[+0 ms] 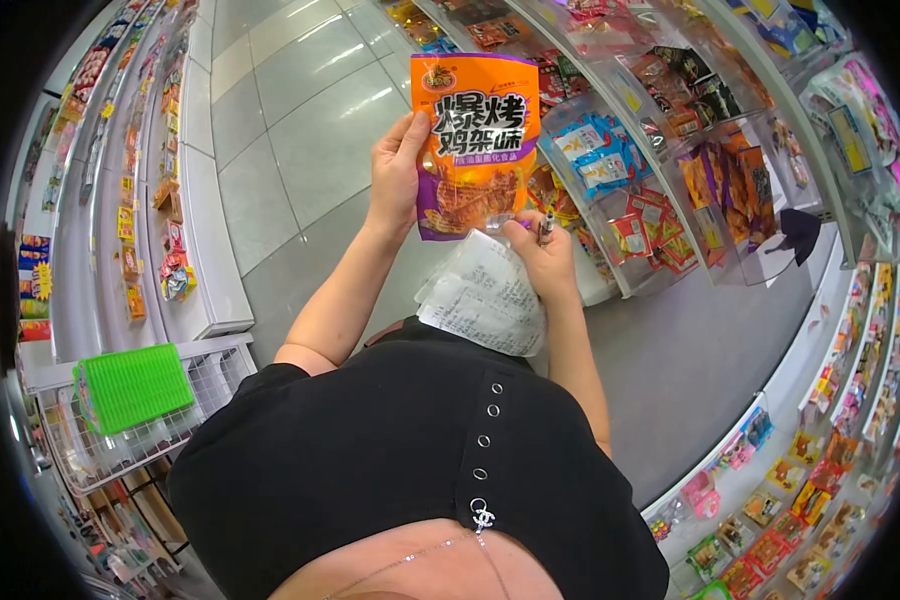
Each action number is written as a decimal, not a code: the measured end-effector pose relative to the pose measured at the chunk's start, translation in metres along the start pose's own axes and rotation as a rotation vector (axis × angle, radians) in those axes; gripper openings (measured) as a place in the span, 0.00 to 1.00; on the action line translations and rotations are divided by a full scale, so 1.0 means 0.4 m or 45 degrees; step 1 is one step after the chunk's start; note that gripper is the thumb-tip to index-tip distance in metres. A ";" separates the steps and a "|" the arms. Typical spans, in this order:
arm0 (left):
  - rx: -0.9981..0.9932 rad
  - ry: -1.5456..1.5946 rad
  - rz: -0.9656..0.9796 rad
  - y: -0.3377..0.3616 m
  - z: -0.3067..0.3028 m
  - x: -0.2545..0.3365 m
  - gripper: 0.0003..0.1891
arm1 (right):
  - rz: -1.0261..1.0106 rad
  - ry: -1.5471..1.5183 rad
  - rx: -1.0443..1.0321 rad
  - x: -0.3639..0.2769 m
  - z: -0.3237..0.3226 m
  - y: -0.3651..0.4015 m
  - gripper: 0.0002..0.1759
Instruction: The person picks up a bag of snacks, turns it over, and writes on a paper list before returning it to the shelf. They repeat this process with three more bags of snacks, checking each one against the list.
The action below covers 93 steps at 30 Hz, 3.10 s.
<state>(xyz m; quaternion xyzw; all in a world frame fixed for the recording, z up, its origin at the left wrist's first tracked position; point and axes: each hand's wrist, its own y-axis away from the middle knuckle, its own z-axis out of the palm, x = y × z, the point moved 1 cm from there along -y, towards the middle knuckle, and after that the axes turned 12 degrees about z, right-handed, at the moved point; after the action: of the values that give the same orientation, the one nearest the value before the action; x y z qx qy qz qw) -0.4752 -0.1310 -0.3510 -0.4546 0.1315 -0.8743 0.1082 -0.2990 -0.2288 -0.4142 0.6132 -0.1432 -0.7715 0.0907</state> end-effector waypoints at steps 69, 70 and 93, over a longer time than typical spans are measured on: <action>-0.574 -0.153 -0.228 0.091 -0.019 0.077 0.38 | -0.273 -0.089 0.091 0.009 0.048 0.016 0.08; -0.588 -0.177 -0.189 0.095 -0.012 0.076 0.38 | -0.233 -0.134 0.079 0.009 0.050 0.022 0.09; -0.627 -0.372 0.011 0.097 0.023 0.067 0.39 | -0.159 -0.337 0.019 -0.001 0.048 0.027 0.06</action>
<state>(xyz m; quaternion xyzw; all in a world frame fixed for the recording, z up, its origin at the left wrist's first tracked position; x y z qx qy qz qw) -0.4802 -0.1771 -0.3382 -0.5878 0.3248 -0.7408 0.0159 -0.3178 -0.2367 -0.4062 0.5146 -0.1210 -0.8487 0.0182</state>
